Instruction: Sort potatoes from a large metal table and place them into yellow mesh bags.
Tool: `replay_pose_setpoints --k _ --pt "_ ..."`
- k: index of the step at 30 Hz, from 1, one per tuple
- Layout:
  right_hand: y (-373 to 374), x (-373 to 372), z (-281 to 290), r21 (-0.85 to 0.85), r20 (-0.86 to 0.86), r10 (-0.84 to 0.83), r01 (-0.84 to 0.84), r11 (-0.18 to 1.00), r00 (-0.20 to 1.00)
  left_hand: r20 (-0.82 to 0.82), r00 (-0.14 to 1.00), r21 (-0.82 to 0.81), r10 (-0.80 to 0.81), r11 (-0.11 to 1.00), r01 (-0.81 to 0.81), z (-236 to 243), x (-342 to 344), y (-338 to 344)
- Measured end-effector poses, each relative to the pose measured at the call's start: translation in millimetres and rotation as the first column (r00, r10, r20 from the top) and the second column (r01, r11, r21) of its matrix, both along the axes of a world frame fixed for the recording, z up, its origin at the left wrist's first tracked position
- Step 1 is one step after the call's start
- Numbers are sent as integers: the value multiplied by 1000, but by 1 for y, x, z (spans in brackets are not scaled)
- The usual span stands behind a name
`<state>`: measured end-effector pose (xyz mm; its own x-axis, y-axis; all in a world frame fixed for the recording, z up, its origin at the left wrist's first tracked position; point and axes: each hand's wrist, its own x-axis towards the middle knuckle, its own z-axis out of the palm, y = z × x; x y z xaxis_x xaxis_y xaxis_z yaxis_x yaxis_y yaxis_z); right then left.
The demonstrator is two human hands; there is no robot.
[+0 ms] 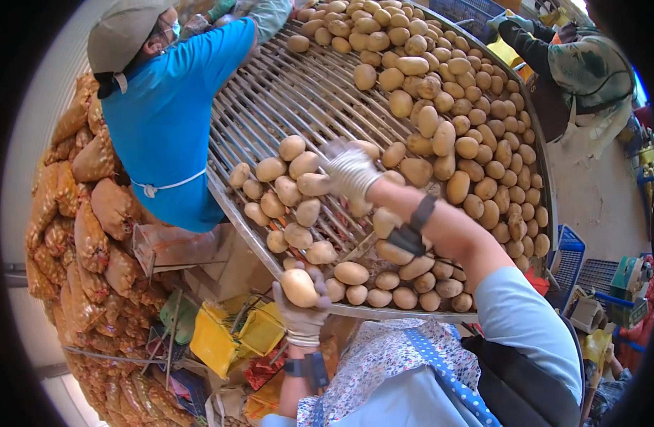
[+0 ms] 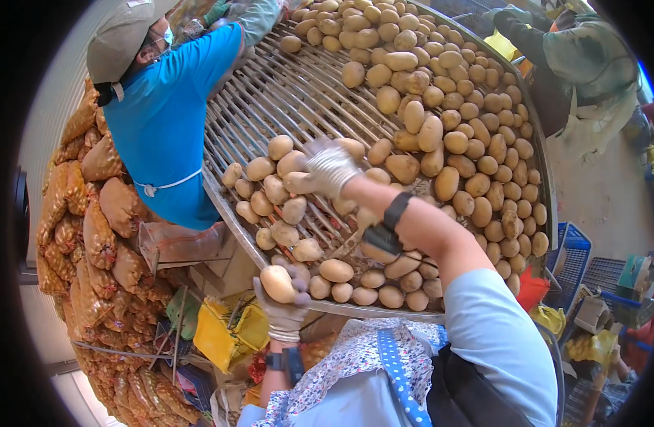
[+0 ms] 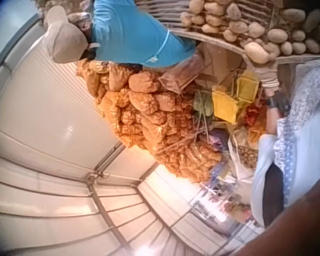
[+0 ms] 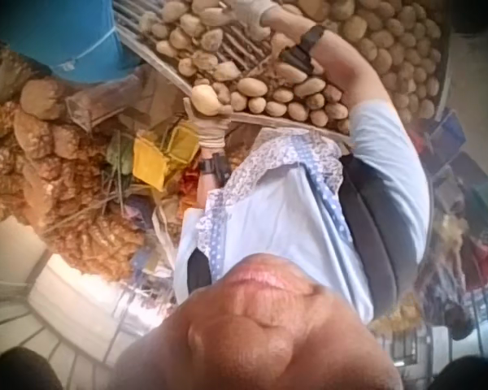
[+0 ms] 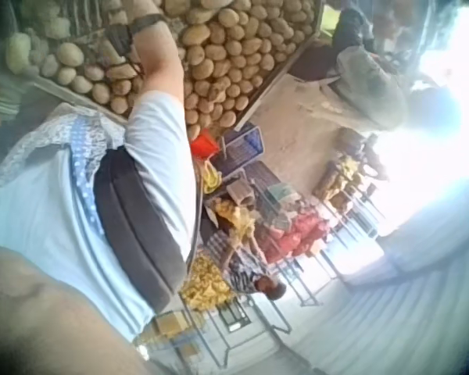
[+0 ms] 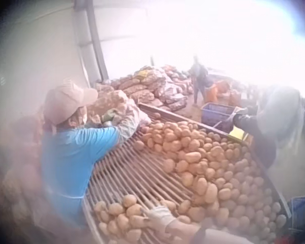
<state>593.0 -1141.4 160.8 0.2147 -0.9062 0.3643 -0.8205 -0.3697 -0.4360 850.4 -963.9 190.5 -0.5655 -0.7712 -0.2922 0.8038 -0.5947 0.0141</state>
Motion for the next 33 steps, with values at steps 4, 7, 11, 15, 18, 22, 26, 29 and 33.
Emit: replay_pose_setpoints --k 4,7,11,15,18,22,26,29,33 --pt "-16 -54 -36 341 -111 -137 167 925 984 -46 995 98 92 991 -87 -2 14 28" --pt "-4 -38 -35 409 621 -265 -16 913 738 62 971 184 229 954 -236 -4 26 44" --pt "31 17 -2 436 884 -467 -380 815 13 52 963 151 263 951 -268 -8 31 46" --pt "94 92 20 413 903 -421 -457 788 91 170 944 3 282 958 -286 -11 33 43" --pt "136 156 20 193 44 387 -387 902 921 175 935 -2 307 950 -312 -16 40 50" --pt "187 179 15 264 357 326 -429 864 876 459 791 -157 404 914 -375 -36 69 75" --pt "174 154 9 205 189 331 -367 907 924 428 761 -80 488 859 -506 -74 133 99" --pt "148 116 2 304 173 -57 2 953 983 277 790 130 547 794 -595 -107 185 108" --pt "113 64 -9 209 63 -256 239 948 965 459 730 415 506 605 -680 -141 239 96"
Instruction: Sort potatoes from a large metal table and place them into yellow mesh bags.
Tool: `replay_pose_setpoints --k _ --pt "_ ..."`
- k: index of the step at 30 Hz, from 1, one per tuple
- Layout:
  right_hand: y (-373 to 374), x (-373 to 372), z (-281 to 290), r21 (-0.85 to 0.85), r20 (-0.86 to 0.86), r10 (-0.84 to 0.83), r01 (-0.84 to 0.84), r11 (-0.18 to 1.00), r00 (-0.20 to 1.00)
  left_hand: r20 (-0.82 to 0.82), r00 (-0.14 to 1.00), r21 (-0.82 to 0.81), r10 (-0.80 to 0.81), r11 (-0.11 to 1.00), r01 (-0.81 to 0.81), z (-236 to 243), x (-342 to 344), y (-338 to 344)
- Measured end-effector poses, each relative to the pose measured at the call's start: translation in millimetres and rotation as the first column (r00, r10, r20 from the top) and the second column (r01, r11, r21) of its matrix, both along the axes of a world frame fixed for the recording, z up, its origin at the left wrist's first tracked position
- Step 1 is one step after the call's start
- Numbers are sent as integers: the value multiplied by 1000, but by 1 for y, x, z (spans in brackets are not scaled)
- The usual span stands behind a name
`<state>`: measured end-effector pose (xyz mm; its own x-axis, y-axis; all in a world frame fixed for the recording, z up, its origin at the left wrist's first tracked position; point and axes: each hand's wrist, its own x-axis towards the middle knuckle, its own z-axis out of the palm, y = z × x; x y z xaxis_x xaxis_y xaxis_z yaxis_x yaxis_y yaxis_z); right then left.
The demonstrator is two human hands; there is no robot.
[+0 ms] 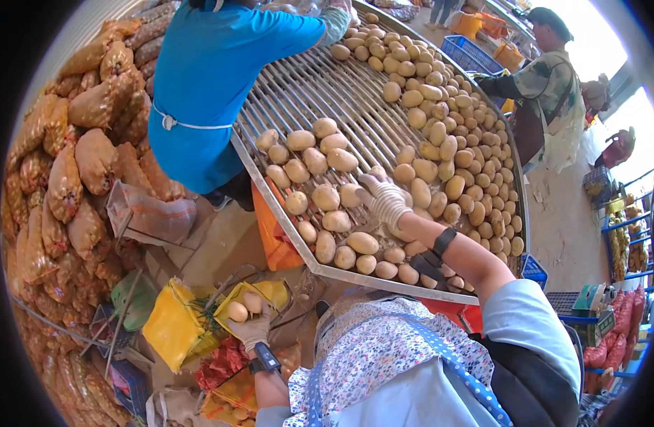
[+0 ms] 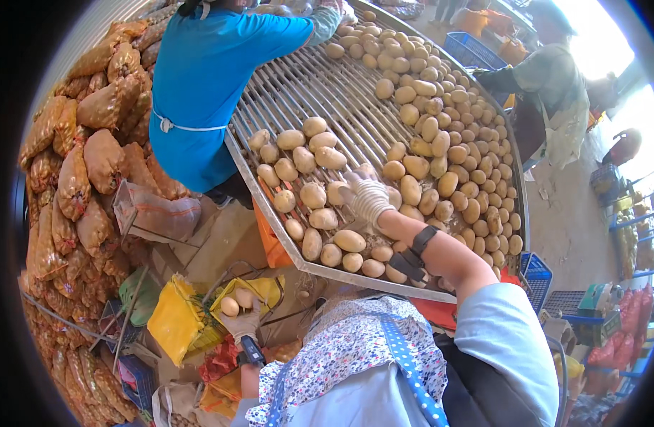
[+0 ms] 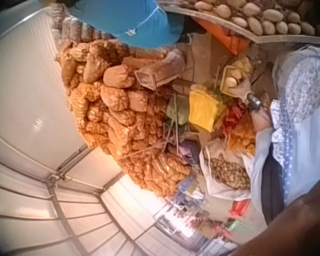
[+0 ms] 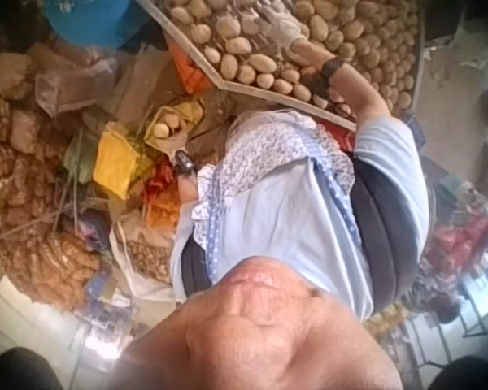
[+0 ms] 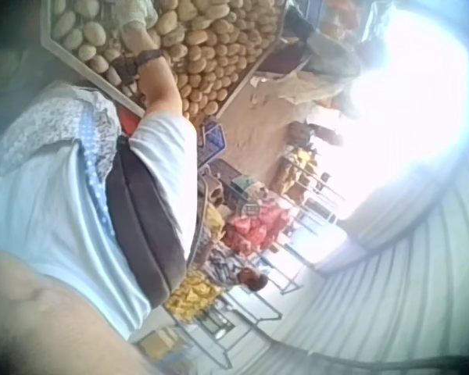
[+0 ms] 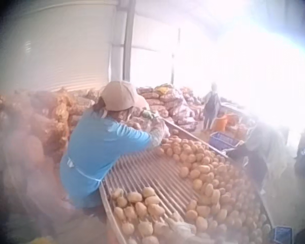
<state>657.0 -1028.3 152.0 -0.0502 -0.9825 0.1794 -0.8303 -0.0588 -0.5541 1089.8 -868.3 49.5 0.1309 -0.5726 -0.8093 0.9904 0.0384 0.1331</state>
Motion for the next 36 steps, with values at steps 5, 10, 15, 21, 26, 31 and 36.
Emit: replay_pose_setpoints --k 5,10,15,21,26,31,36 --pt "-24 -30 -28 76 -237 -115 136 988 965 105 994 251 -14 968 -13 -9 -2 -12" --pt "-35 -44 -43 119 -112 61 -48 992 992 6 915 -303 -403 871 386 33 -76 -39" --pt "-31 -25 -7 304 664 -216 5 953 716 67 798 -394 -598 720 572 87 -168 -71" --pt "-43 19 25 100 389 496 -570 815 777 536 611 -269 -583 568 778 116 -216 -101" --pt "-153 -3 10 142 -117 425 -409 902 898 -4 872 -296 -489 833 467 98 -190 -89" --pt "-202 -17 -12 453 -30 621 -544 707 783 -71 881 -229 -468 867 443 82 -178 -77" --pt "-165 -19 -9 472 -168 757 -623 624 631 -25 842 -252 -539 818 517 93 -197 -84"
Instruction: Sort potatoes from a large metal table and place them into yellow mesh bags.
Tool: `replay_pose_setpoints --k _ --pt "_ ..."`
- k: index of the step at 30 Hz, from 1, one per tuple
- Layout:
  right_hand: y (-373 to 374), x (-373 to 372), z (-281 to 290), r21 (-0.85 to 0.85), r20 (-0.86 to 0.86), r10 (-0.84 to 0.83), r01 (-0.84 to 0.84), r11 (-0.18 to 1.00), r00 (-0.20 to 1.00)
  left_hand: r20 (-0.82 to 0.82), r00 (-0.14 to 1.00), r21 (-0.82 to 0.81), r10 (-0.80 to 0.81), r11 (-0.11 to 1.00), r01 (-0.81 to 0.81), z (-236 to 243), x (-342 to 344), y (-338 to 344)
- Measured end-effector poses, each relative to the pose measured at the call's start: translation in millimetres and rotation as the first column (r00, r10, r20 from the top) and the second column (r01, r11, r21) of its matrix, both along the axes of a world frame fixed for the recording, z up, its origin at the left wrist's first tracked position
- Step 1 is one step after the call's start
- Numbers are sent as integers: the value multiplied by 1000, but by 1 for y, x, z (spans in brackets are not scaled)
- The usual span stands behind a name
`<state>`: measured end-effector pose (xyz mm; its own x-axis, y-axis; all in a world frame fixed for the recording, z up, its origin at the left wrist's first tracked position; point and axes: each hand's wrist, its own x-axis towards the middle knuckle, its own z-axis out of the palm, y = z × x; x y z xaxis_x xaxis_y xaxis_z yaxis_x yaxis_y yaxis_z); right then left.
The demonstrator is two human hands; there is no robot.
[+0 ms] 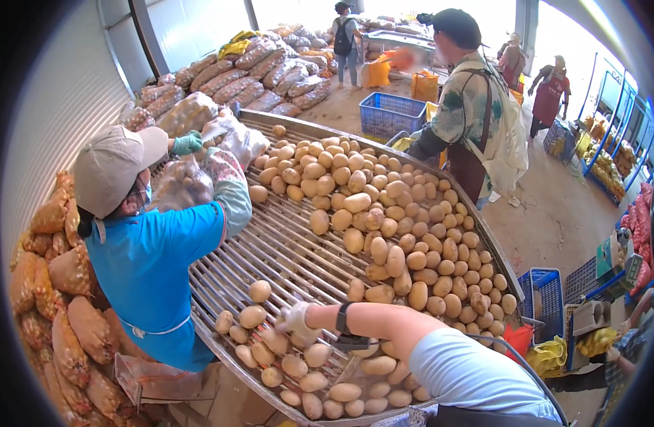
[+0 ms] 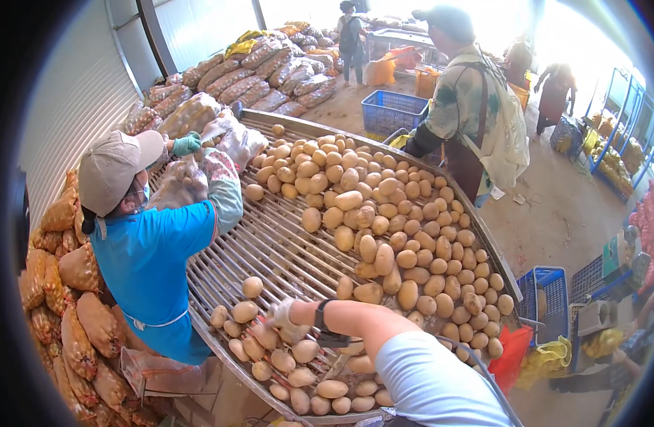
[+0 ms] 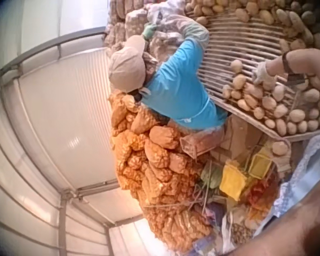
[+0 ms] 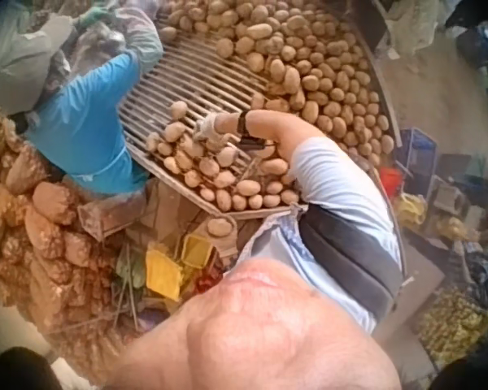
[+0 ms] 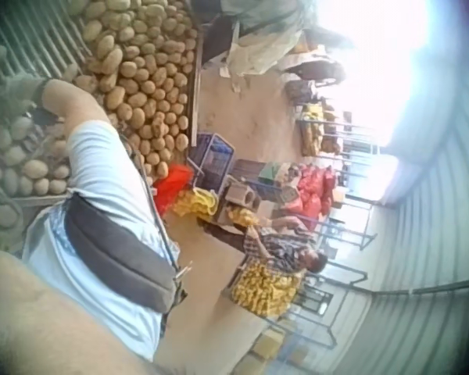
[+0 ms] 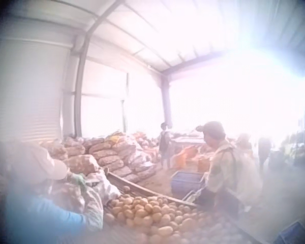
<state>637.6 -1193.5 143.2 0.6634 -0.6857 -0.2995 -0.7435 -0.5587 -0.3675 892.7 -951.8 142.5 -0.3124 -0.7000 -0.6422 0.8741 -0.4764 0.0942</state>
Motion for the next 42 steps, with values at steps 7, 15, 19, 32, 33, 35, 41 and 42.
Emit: replay_pose_setpoints --k 7,15,19,32,33,35,41,42 --pt "79 -6 -1 95 -149 87 -73 993 985 -21 998 -71 -58 996 57 13 -9 2" --pt "70 3 -8 11 -307 193 -199 980 932 -47 997 -89 -67 994 62 13 7 21" --pt "84 -4 -7 41 -198 -21 30 999 980 -84 996 -80 -44 996 37 7 22 44" --pt "198 50 72 867 473 -834 21 498 283 -236 963 -137 129 977 -164 -23 87 110" --pt "206 74 75 894 443 -849 -70 443 288 -246 956 -147 161 968 -201 -27 93 116" --pt "218 121 75 913 407 -786 -176 369 466 -248 929 -73 275 951 -300 -33 112 130" --pt "254 270 5 942 291 -722 -319 102 628 579 738 -444 347 893 -72 -74 177 155" --pt "260 290 -7 970 158 -773 -244 4 615 959 193 -266 209 901 342 -80 193 164"
